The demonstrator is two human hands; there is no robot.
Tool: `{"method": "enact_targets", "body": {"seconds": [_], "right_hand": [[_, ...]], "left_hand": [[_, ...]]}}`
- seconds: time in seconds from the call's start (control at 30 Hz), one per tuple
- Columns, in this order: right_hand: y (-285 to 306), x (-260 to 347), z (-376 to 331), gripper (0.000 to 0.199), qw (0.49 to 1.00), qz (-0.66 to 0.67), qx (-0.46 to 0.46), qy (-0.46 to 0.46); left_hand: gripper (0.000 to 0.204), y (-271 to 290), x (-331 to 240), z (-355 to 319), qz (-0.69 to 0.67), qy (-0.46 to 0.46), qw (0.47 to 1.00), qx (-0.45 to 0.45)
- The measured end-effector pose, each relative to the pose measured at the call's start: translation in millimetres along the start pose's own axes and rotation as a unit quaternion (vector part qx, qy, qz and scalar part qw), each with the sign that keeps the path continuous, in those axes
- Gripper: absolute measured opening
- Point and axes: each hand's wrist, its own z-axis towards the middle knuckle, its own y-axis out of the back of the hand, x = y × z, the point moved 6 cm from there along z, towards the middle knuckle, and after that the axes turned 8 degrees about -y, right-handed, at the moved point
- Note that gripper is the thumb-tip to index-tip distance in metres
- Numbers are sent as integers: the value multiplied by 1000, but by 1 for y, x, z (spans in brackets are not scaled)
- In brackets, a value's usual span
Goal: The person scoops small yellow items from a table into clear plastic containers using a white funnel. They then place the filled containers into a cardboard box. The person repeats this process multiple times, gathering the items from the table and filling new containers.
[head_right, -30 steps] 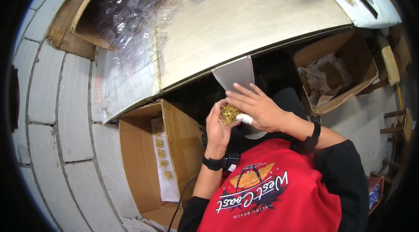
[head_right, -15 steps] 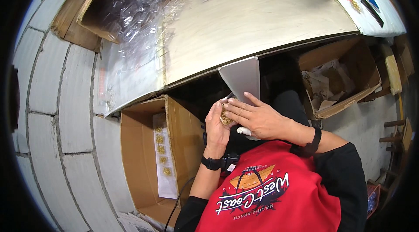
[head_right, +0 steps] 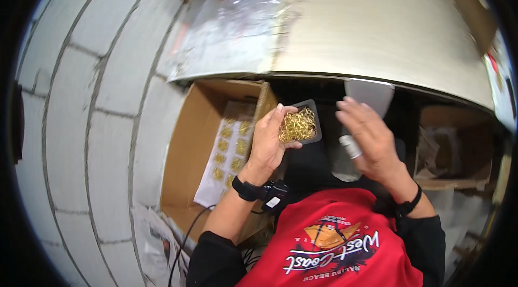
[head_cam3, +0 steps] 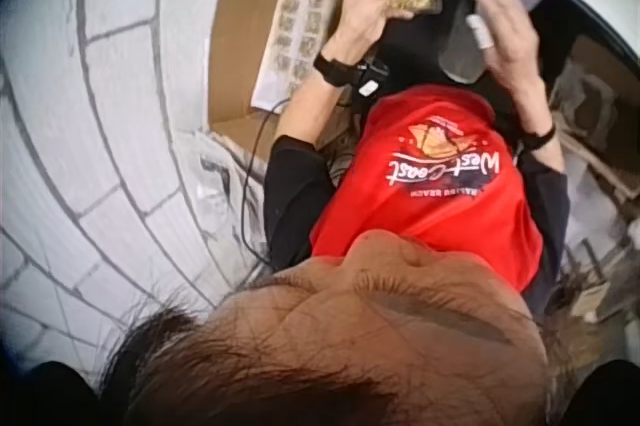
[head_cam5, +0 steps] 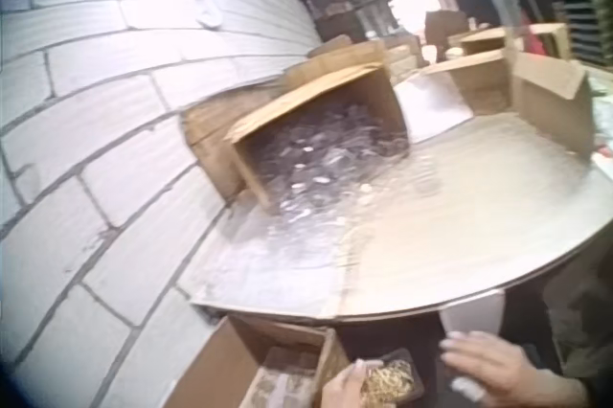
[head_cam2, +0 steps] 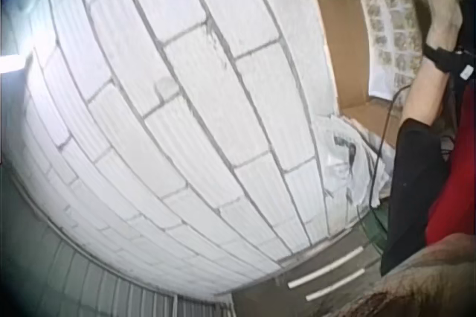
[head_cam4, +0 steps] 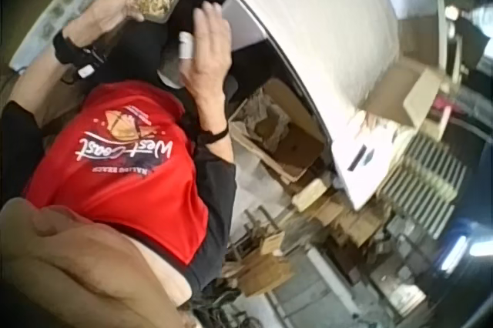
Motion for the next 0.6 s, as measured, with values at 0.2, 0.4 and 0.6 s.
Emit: {"method": "enact_targets", "body": {"seconds": [0.2, 0.4, 0.6], "right_hand": [[-32, -5, 0, 42, 994, 62, 70, -50], [-46, -30, -3, 37, 987, 34, 116, -103], [-67, -53, 8, 42, 981, 41, 142, -124]], "left_hand": [[32, 106, -86, -25, 105, -117, 981, -111], [21, 326, -116, -88, 165, -140, 927, -306], [12, 458, -41, -181, 131, 35, 874, -466]]}}
